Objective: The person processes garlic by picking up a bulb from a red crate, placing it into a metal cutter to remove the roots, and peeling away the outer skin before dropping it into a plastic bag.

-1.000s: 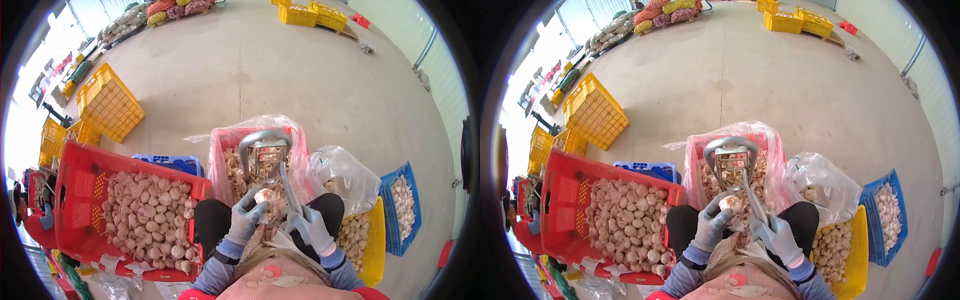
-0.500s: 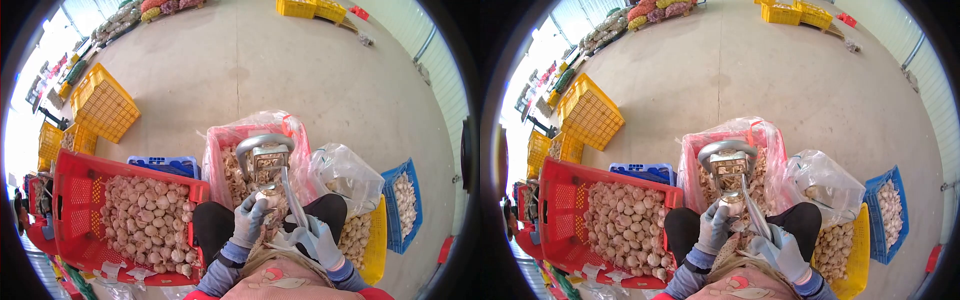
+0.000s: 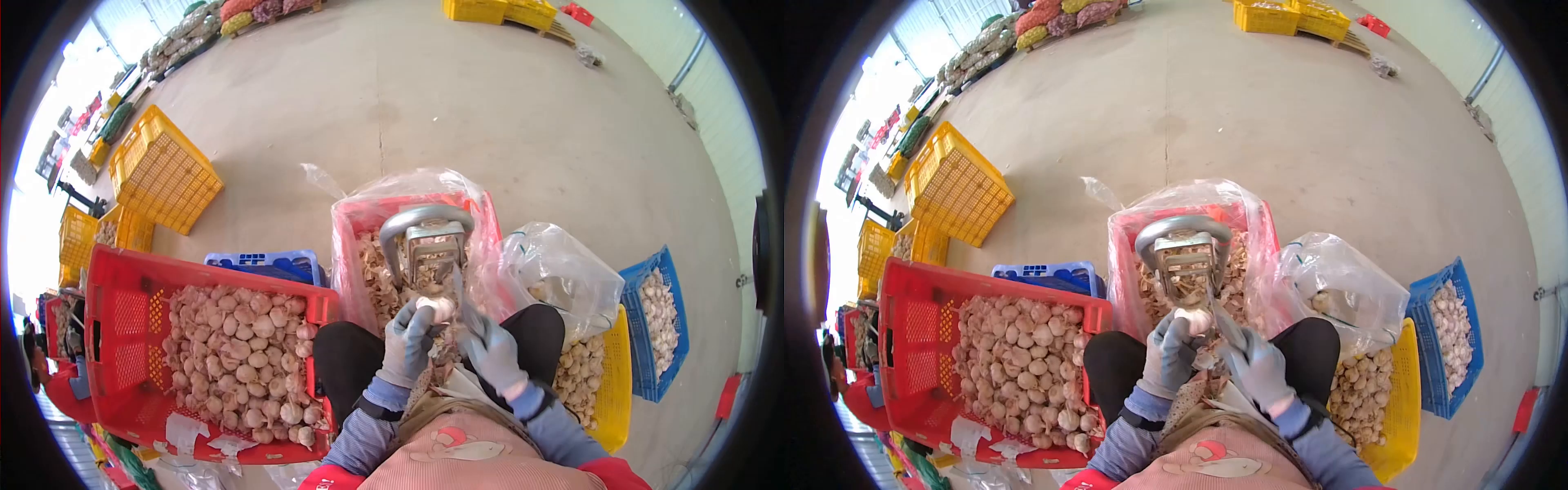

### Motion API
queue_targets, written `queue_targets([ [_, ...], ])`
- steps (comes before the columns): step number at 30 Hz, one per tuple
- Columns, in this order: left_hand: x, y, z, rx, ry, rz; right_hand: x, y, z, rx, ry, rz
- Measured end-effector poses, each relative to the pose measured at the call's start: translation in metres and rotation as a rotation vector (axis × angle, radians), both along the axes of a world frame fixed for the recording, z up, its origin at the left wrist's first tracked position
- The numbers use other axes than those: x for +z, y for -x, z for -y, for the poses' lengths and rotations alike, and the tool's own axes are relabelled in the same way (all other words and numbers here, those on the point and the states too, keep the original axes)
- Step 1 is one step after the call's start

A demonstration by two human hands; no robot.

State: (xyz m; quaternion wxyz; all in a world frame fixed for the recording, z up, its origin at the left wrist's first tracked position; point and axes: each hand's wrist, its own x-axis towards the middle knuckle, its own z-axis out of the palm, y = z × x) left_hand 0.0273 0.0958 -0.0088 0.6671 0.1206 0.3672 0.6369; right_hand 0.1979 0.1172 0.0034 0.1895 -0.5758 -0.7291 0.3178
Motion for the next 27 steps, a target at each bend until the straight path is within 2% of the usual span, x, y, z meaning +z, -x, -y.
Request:
queue_targets([
  [1, -0.002, 0.001, 0.0, 0.014, -0.035, 0.031, -0.002, 0.004, -0.006, 0.001, -0.048, 0.047],
  [4, -0.002, 0.012, 0.016, -0.054, -0.044, 0.098, 0.021, 0.013, 0.001, -0.011, -0.375, -0.05],
  [6, 0.01, 0.017, 0.036, -0.111, -0.053, 0.095, 0.054, 0.008, 0.015, 0.067, -0.366, -0.202],
  [7, 0.01, 0.015, 0.043, -0.14, -0.038, 0.016, 0.064, 0.005, 0.02, 0.104, -0.364, -0.275],
  [9, 0.009, 0.008, 0.055, -0.205, -0.022, -0.141, 0.056, 0.009, 0.03, 0.275, -0.232, -0.46],
  [11, 0.009, -0.002, 0.064, -0.183, -0.028, -0.133, 0.04, 0.017, 0.046, 0.171, -0.255, -0.552],
  [13, 0.013, -0.002, 0.068, -0.178, -0.03, -0.136, 0.046, 0.016, 0.05, 0.126, -0.092, -0.607],
  [14, 0.017, -0.02, 0.069, 0.003, 0.06, 0.08, 0.046, 0.016, 0.053, 0.074, -0.008, -0.659],
  [17, 0.04, -0.027, 0.072, -0.143, 0.05, -0.28, 0.031, 0.016, 0.053, -0.152, 0.21, -0.862],
  [18, 0.044, -0.028, 0.073, -0.157, 0.058, -0.375, -0.001, 0.007, 0.053, -0.14, 0.125, -0.759],
  [21, 0.045, -0.027, 0.078, 0.02, 0.076, -0.444, -0.003, -0.005, 0.057, -0.277, 0.064, -0.605],
  [22, 0.029, -0.023, 0.08, 0.009, -0.117, -0.752, -0.002, -0.009, 0.056, -0.37, 0.409, -0.78],
  [24, 0.02, -0.029, 0.079, -0.054, -0.313, -1.021, 0.007, 0.0, 0.061, -0.351, 0.227, -0.716],
  [26, 0.025, -0.053, 0.087, -0.148, -0.184, -0.458, -0.008, 0.003, 0.069, -0.118, -0.254, -0.322],
  [27, 0.014, -0.061, 0.085, -0.011, -0.227, -0.375, -0.015, 0.004, 0.074, -0.074, -0.513, -0.128],
])
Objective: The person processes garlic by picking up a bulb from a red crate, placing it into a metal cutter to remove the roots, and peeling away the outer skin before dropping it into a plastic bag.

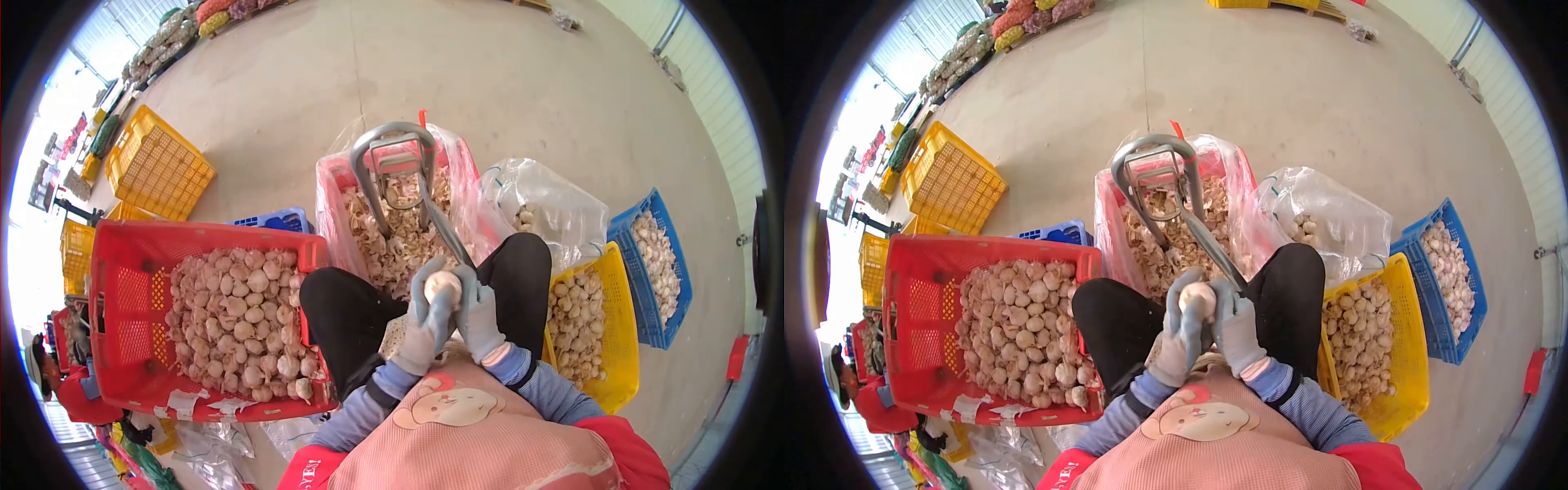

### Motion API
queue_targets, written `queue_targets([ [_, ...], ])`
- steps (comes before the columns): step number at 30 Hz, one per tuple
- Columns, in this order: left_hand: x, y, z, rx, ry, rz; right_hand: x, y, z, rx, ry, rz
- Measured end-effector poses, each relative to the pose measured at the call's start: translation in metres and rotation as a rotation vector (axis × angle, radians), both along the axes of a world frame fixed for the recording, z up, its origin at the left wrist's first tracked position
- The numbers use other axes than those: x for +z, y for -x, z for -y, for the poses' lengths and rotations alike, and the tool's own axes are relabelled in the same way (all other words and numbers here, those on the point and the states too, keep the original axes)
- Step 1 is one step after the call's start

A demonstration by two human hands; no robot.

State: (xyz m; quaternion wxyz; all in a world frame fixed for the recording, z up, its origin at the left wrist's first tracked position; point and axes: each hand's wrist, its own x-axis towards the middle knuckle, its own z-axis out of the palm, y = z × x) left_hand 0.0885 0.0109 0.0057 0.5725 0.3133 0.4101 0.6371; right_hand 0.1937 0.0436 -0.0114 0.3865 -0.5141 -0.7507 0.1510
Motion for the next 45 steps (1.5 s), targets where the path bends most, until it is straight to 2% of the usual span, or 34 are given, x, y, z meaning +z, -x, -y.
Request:
queue_targets([
  [1, -0.002, 0.002, -0.002, 0.025, 0.045, -0.158, 0.003, -0.002, 0.003, 0.06, 0.187, -0.09],
  [3, -0.02, 0.014, -0.009, -0.001, 0.109, -0.28, 0.005, -0.009, 0.006, 0.128, 0.392, -0.185],
  [5, -0.017, 0.021, -0.005, -0.035, 0.278, 0.477, 0.006, -0.016, 0.007, 0.147, 0.432, -0.201],
  [6, 0.007, 0.013, -0.011, 0.187, 0.399, 0.404, 0.019, -0.019, 0.005, 0.149, 0.404, -0.129],
  [8, -0.018, 0.036, -0.003, 0.108, 0.247, 0.372, 0.053, -0.026, 0.001, 0.15, 0.351, 0.018],
  [9, -0.013, 0.041, 0.0, 0.144, 0.304, 0.247, 0.054, -0.029, 0.002, 0.112, 0.447, -0.046],
  [12, -0.015, 0.049, 0.004, 0.038, 0.273, -0.015, 0.064, -0.026, 0.002, 0.178, 0.895, -0.416],
  [13, -0.022, 0.045, 0.005, 0.025, 0.186, -0.076, 0.07, -0.023, 0.001, 0.228, 0.85, -0.246],
  [14, -0.034, 0.035, 0.003, 0.086, 0.109, -0.298, 0.074, -0.014, 0.001, 0.337, 0.744, -0.229],
  [16, -0.02, 0.029, 0.005, -0.011, 0.121, -0.257, 0.051, -0.001, 0.008, 0.32, 0.615, -0.504],
  [19, 0.029, 0.015, -0.008, -0.176, 0.29, 0.01, 0.063, -0.028, 0.0, 0.21, 1.039, -0.721],
  [21, 0.057, 0.002, -0.022, -0.356, 0.239, -0.053, 0.071, -0.049, -0.008, 0.15, 0.773, -0.704],
  [22, 0.065, -0.004, -0.03, -0.444, 0.21, -0.089, 0.069, -0.062, -0.012, 0.129, 0.541, -0.576],
  [23, 0.068, -0.019, -0.037, -0.414, 0.177, -0.028, 0.075, -0.077, -0.017, 0.049, 0.676, -0.913],
  [24, 0.073, -0.026, -0.044, -0.376, 0.12, -0.087, 0.089, -0.088, -0.025, -0.034, 0.804, -1.251],
  [25, 0.078, -0.033, -0.051, -0.334, 0.065, -0.146, 0.102, -0.097, -0.037, -0.182, 0.76, -1.041],
  [26, 0.088, -0.035, -0.055, -0.309, 0.173, -0.072, 0.111, -0.106, -0.052, -0.324, 0.711, -0.831],
  [28, 0.085, -0.017, -0.055, -0.216, 0.126, 0.001, 0.106, -0.126, -0.074, -0.352, 0.608, -0.769],
  [29, 0.086, -0.001, -0.054, -0.094, 0.149, -0.156, 0.107, -0.13, -0.078, -0.398, 0.588, -0.782],
  [30, 0.073, 0.021, -0.053, 0.073, 0.051, -0.389, 0.105, -0.132, -0.084, -0.431, 0.579, -0.794],
  [31, 0.059, 0.05, -0.045, 0.202, 0.088, -0.339, 0.097, -0.139, -0.081, -0.299, 0.582, -0.929],
  [32, 0.052, 0.079, -0.036, 0.365, 0.056, -0.272, 0.097, -0.134, -0.073, -0.242, 0.662, -0.854],
  [33, 0.038, 0.114, -0.028, 0.568, 0.008, -0.309, 0.105, -0.124, -0.063, -0.169, 0.741, -0.781],
  [34, 0.029, 0.155, -0.011, 0.729, 0.074, -0.355, 0.104, -0.109, -0.054, -0.086, 0.812, -0.706],
  [35, 0.013, 0.196, 0.005, 0.939, 0.174, -0.296, 0.093, -0.09, -0.041, 0.07, 0.89, -0.632],
  [36, -0.006, 0.235, 0.022, 1.109, 0.173, -0.354, 0.084, -0.072, -0.027, 0.22, 0.951, -0.556],
  [38, -0.04, 0.302, 0.063, 1.021, 0.411, -0.714, 0.071, -0.035, -0.006, 0.466, 0.363, 0.114],
  [39, -0.035, 0.306, 0.067, 0.944, 0.463, -0.928, 0.067, -0.022, -0.003, 0.539, 0.431, 0.187],
  [41, -0.029, 0.3, 0.061, 0.747, 0.566, -1.326, 0.057, -0.012, 0.005, 0.597, 0.409, 0.199],
  [44, -0.066, 0.312, 0.034, 0.521, 0.537, -1.476, 0.06, -0.002, 0.005, 0.605, 0.452, 0.145],
  [45, -0.069, 0.312, 0.025, 0.387, 0.586, -1.654, 0.062, -0.001, 0.003, 0.588, 0.47, 0.144],
])
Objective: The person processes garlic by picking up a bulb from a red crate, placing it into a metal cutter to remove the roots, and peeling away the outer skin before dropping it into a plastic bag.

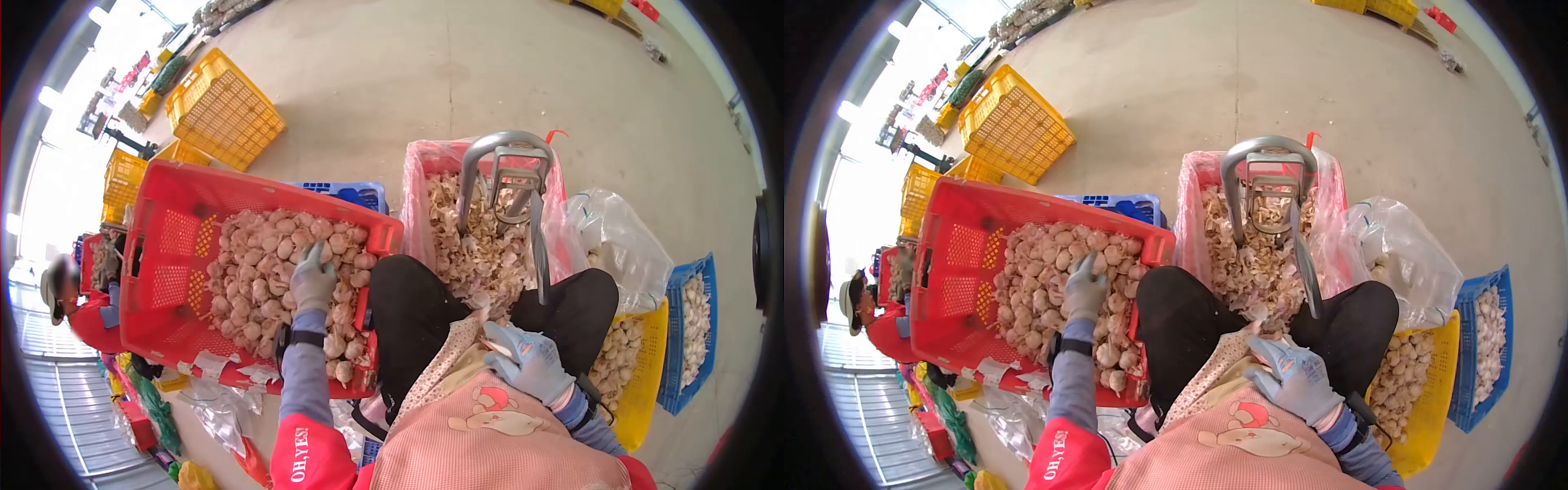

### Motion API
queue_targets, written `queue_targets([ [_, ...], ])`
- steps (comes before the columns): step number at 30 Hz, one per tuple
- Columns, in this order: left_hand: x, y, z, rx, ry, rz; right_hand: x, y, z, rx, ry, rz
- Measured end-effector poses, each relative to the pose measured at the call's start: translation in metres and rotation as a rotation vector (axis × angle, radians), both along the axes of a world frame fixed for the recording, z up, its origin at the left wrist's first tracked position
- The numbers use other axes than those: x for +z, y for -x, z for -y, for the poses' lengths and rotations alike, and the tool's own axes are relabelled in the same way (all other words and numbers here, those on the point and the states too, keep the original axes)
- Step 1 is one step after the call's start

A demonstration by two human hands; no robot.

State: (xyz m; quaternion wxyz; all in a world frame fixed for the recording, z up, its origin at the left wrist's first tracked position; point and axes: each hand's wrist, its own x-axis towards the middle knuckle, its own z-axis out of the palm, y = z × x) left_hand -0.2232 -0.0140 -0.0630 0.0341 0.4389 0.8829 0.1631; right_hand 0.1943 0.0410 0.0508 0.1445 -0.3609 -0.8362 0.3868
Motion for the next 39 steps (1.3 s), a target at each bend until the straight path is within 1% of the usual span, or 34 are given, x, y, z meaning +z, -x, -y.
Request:
queue_targets([
  [1, -0.002, -0.001, -0.008, -0.073, 0.16, -0.116, 0.001, -0.001, -0.002, -0.018, 0.015, 0.011],
  [2, -0.004, -0.003, -0.015, -0.146, 0.318, -0.231, -0.01, -0.004, -0.001, -0.041, -0.087, -0.025],
  [5, 0.006, 0.011, -0.031, -0.088, 0.447, -0.097, 0.011, -0.003, -0.007, -0.117, 0.079, -0.047],
  [6, 0.003, 0.02, -0.028, -0.113, 0.389, -0.061, 0.008, -0.007, -0.01, -0.183, 0.061, -0.097],
  [8, -0.001, 0.026, -0.02, -0.037, 0.351, -0.037, -0.005, -0.015, -0.019, -0.318, 0.024, -0.216],
  [9, -0.001, 0.028, -0.015, -0.004, 0.337, -0.026, 0.0, -0.012, -0.023, -0.464, 0.103, -0.276],
  [11, 0.003, 0.031, -0.006, 0.085, 0.275, 0.077, -0.006, -0.005, -0.037, -0.678, 0.12, -0.417],
  [12, 0.006, 0.031, -0.003, 0.127, 0.239, 0.128, -0.02, 0.001, -0.047, -0.681, 0.035, -0.401],
  [13, 0.008, 0.026, -0.002, 0.07, 0.245, 0.057, -0.042, 0.007, -0.057, -0.684, -0.051, -0.385],
  [15, 0.011, 0.012, -0.001, -0.049, 0.253, -0.088, -0.058, 0.007, -0.071, -0.674, 0.029, -0.172],
  [17, 0.003, 0.014, -0.012, -0.026, 0.285, -0.016, -0.062, -0.008, -0.083, -0.622, 0.361, 0.221],
  [18, 0.001, 0.014, -0.018, -0.021, 0.306, 0.02, -0.062, -0.014, -0.081, -0.545, 0.404, 0.02],
  [21, 0.036, -0.014, -0.025, 0.148, -0.339, 1.126, -0.027, -0.022, -0.059, -0.561, 0.738, -0.379],
  [22, 0.056, -0.031, -0.026, 0.086, -0.445, 1.334, -0.018, -0.02, -0.054, -0.616, 0.799, -0.468],
  [24, 0.079, -0.073, -0.032, -0.034, -0.622, 1.598, -0.017, -0.023, -0.05, -0.551, 0.68, -0.425],
  [25, 0.087, -0.093, -0.035, -0.165, -0.645, 1.741, -0.016, -0.025, -0.05, -0.517, 0.617, -0.401],
  [26, 0.087, -0.113, -0.04, -0.186, -0.633, 1.766, -0.014, -0.024, -0.049, -0.51, 0.576, -0.391],
  [27, 0.085, -0.133, -0.046, -0.206, -0.62, 1.793, -0.02, -0.028, -0.049, -0.454, 0.482, -0.36],
  [29, 0.087, -0.172, -0.056, -0.151, -0.583, 1.793, -0.002, -0.026, -0.047, -0.526, 0.645, -0.38],
  [30, 0.081, -0.182, -0.062, -0.195, -0.512, 1.786, 0.0, -0.027, -0.047, -0.521, 0.683, -0.406],
  [31, 0.08, -0.193, -0.067, -0.169, -0.502, 1.857, 0.001, -0.029, -0.047, -0.521, 0.713, -0.428],
  [33, 0.073, -0.207, -0.076, -0.18, -0.422, 1.853, 0.008, -0.029, -0.048, -0.52, 0.755, -0.415],
  [34, 0.072, -0.212, -0.082, -0.214, -0.414, 1.828, 0.008, -0.027, -0.046, -0.56, 0.798, -0.47],
  [37, 0.075, -0.219, -0.092, -0.259, -0.317, 1.809, 0.009, -0.027, -0.048, -0.525, 0.764, -0.422],
  [39, 0.073, -0.221, -0.099, -0.256, -0.308, 1.826, 0.007, -0.028, -0.049, -0.519, 0.763, -0.398],
])
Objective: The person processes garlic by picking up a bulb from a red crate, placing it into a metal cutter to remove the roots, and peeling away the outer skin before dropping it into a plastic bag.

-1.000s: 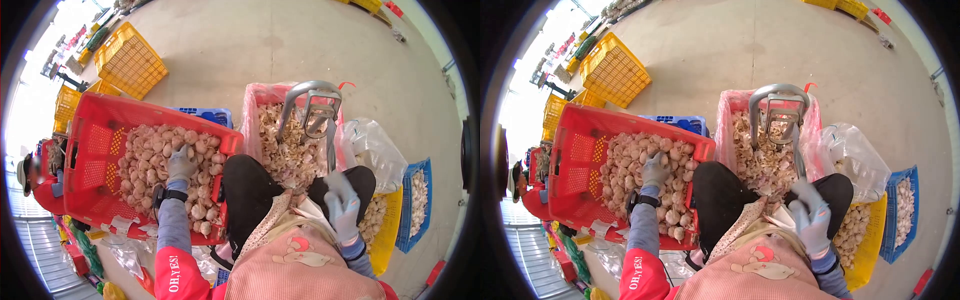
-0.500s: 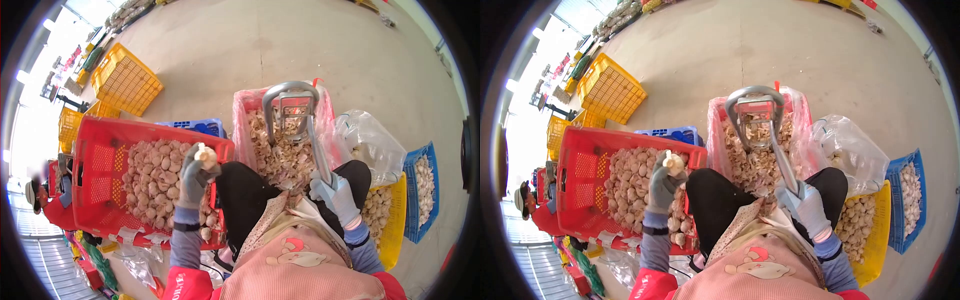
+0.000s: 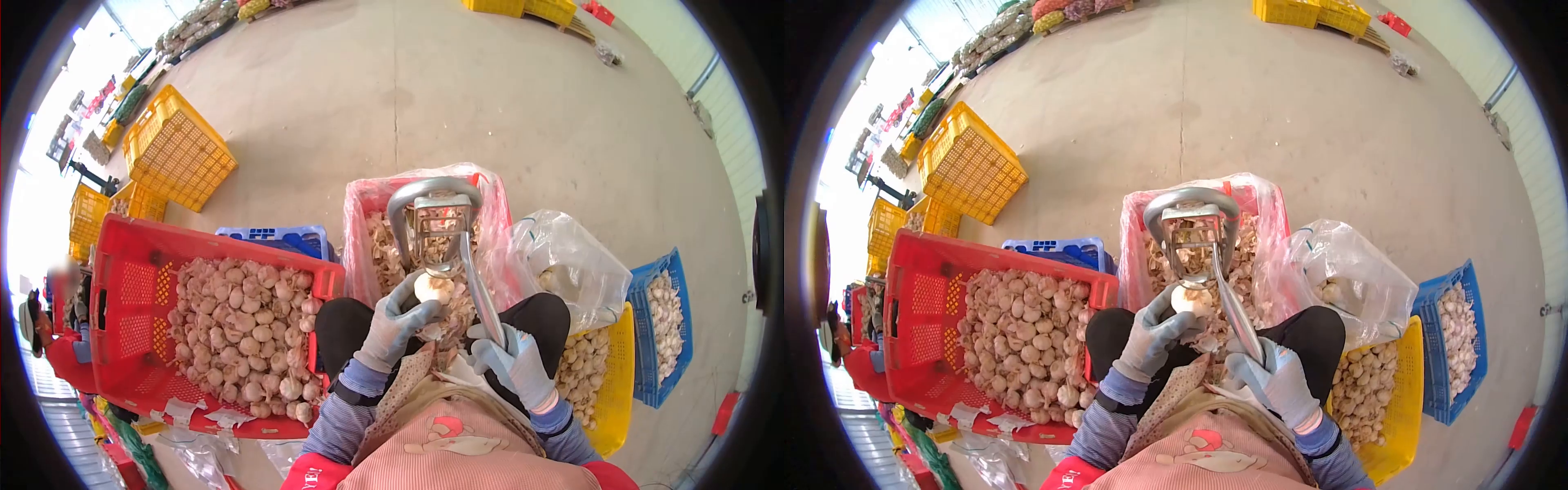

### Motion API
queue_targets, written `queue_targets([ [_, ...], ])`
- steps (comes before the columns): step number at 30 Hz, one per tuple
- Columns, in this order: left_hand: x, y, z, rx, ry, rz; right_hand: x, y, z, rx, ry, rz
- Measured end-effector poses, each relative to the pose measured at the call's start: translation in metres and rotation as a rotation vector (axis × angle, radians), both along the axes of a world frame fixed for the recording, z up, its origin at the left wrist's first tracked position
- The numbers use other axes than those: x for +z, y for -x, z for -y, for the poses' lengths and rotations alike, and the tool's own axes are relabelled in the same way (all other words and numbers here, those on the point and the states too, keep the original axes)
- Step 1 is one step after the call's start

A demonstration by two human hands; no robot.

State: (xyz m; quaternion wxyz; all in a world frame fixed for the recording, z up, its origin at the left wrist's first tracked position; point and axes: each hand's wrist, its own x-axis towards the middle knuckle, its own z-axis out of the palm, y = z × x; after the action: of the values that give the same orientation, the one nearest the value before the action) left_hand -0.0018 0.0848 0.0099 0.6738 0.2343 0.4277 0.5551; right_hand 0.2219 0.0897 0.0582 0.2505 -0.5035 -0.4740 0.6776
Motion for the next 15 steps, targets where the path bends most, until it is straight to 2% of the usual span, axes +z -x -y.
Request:
queue_targets([
  [4, -0.004, -0.006, -0.004, 0.017, 0.027, 0.059, 0.005, 0.001, 0.0, 0.002, 0.031, 0.013],
  [9, -0.002, -0.019, 0.001, 0.143, 0.165, 0.281, 0.034, 0.004, 0.005, -0.076, 0.114, -0.043],
  [12, -0.001, -0.021, 0.001, 0.151, 0.196, 0.278, 0.038, 0.002, 0.01, -0.036, -0.012, 0.071],
  [15, 0.002, -0.015, -0.004, 0.104, 0.183, 0.196, -0.003, 0.006, 0.006, 0.045, -0.167, 0.356],
])
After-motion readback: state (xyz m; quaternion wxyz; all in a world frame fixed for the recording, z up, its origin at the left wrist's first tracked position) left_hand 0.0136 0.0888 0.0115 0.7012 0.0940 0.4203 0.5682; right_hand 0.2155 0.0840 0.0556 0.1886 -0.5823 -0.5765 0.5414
